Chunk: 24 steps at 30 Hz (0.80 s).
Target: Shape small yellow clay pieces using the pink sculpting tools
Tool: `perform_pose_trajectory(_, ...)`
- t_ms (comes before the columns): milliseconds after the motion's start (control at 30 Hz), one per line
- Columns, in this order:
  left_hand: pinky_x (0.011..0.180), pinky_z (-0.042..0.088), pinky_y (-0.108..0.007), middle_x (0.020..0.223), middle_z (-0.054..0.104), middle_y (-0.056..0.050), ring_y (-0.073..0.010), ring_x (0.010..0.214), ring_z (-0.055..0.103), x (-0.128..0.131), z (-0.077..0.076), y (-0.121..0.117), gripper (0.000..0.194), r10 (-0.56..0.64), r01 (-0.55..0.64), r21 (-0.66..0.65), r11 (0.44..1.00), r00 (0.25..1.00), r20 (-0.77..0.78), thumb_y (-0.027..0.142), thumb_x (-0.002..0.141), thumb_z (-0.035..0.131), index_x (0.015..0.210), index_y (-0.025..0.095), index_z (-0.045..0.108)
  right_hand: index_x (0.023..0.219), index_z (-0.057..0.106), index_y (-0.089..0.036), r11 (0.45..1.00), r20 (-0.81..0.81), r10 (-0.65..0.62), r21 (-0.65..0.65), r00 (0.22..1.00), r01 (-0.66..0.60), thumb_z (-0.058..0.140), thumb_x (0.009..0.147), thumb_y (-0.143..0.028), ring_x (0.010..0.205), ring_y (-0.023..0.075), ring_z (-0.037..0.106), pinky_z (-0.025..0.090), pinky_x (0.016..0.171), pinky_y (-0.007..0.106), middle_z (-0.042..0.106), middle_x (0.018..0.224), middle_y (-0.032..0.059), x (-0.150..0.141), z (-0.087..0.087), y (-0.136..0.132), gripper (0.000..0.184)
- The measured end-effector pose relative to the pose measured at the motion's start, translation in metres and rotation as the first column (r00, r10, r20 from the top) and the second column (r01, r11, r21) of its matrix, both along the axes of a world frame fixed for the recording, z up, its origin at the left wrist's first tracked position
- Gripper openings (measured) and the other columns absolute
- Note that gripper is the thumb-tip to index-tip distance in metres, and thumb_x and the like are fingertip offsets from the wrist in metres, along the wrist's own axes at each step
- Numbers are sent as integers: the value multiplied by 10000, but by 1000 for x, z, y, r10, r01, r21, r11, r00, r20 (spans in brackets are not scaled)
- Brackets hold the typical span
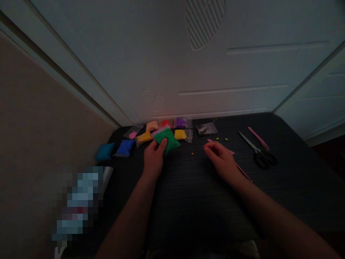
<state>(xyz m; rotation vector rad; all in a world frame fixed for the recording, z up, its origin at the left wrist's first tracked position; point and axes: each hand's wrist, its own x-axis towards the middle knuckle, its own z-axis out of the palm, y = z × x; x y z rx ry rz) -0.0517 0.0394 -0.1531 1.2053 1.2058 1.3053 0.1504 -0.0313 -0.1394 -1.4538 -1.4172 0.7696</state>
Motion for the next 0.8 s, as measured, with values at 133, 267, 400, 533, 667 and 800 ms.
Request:
perform_pose_trajectory(133,472,430,-202,719,577,-3,-103,556,548,-2,-3,2,308,33,-34,-18,999,996,-83,421,736,527,892,157,559,887,594,-204,984,337,173,-29,925,-174,483,799,-291,782,159,523,386,696,302,584,848,35,0,-5,0,166)
perform_pose_trajectory(267,446,429,-195,788,562,-18,-110,590,558,-3,-3,3,315,38,-33,33,999,987,-158,431,755,491,929,169,518,967,599,-221,964,559,255,-80,789,-255,516,784,-323,873,195,506,340,750,346,591,908,52,-3,-10,-2,225)
perform_pose_trajectory(400,467,423,-186,764,562,-17,-99,590,542,-5,-4,4,303,106,-87,93,992,968,-229,418,761,487,918,163,534,894,626,-241,954,579,285,-93,764,-286,505,795,-297,853,202,487,307,725,351,587,878,47,-6,-13,-3,166)
perform_pose_trajectory(533,465,415,-190,759,571,-15,-99,578,544,-6,-4,5,312,134,-115,94,989,964,-228,422,759,482,935,170,541,819,621,-210,953,520,290,-82,804,-290,480,807,-251,836,202,479,299,739,358,583,855,58,-8,-12,-4,147)
perform_pose_trajectory(667,472,420,-191,797,573,-10,-99,596,557,-7,-4,7,309,165,-155,73,985,971,-174,424,735,501,913,177,552,831,588,-189,959,379,279,-73,882,-272,457,813,-225,827,177,496,334,754,331,579,854,52,-8,-10,-3,137)
perform_pose_trajectory(800,486,425,-193,816,576,-18,-103,615,558,-9,-5,9,318,164,-158,54,986,978,-133,416,717,520,913,168,559,843,559,-190,973,147,220,-97,964,-207,447,811,-259,720,131,519,390,676,280,575,778,11,-6,-10,0,135)
